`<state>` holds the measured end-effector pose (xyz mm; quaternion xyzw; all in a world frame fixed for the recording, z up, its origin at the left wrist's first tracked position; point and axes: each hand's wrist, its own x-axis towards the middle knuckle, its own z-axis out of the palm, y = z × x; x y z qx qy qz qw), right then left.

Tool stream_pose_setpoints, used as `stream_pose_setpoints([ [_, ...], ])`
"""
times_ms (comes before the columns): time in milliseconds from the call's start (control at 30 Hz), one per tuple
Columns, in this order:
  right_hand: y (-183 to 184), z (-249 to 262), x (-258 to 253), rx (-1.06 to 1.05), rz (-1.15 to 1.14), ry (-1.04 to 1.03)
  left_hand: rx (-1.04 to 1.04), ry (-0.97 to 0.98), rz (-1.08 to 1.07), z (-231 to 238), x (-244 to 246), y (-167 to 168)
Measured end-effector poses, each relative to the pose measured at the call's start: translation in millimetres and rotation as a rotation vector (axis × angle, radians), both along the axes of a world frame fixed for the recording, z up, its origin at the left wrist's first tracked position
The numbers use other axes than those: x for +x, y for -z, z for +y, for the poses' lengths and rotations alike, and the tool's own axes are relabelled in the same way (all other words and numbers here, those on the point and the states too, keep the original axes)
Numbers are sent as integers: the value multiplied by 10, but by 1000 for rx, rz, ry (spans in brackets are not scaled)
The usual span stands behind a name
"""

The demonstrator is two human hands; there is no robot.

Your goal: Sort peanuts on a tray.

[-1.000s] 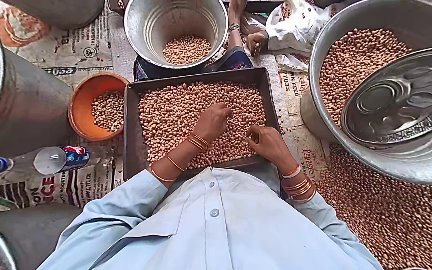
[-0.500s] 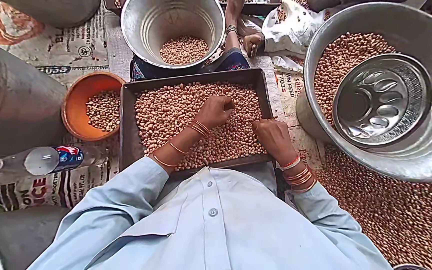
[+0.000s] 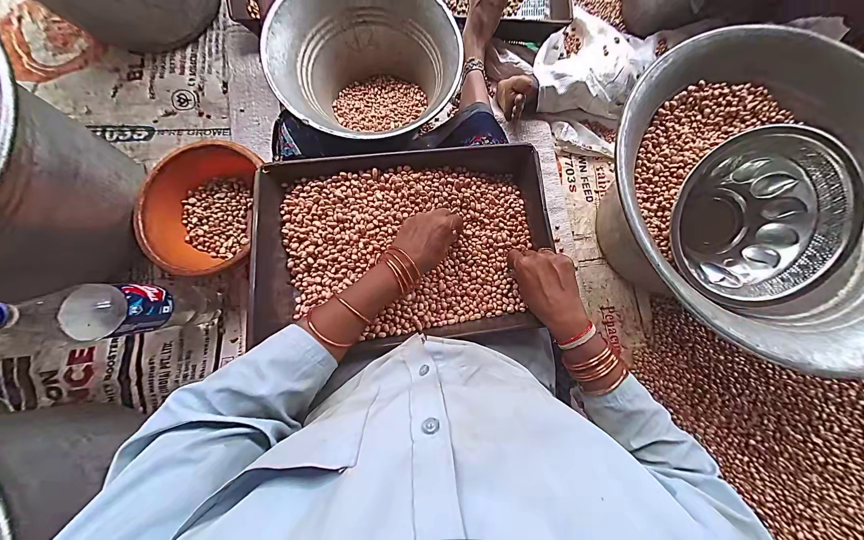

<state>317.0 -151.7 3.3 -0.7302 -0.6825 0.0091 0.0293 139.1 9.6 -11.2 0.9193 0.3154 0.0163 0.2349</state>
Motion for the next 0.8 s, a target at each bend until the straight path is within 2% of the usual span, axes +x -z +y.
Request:
stream_pose_setpoints([
  [100,11,6,-15,-19,-25,9,-19,22,19,-30,4,4],
  [200,-54,12,46,-9,44,-2,-77,-26,-78,1,-45,11],
  [267,-174,15,144,33,259,36,-105,-127,-153,67,-69,-60],
  [300,-230,16,206,61,437,81,-87,-158,-168,101,-72,-98],
  [367,-294,31,328,131,845,164,-40,-147,-174,154,-42,-124],
  [400,-296,83,366,169,991,199,-23,-118,-148,165,-8,-130],
  [433,-283,181,402,177,1028,223,-15,-100,-102,162,38,-137],
  [500,-298,366,391,120,884,219,0,-83,-1,125,135,-129],
  [600,-322,559,216,45,527,117,22,-85,88,73,203,-67],
  [667,-334,562,84,15,382,31,33,-87,95,42,193,-36],
  [800,-140,948,14,-102,191,-21,44,-57,9,35,98,7],
])
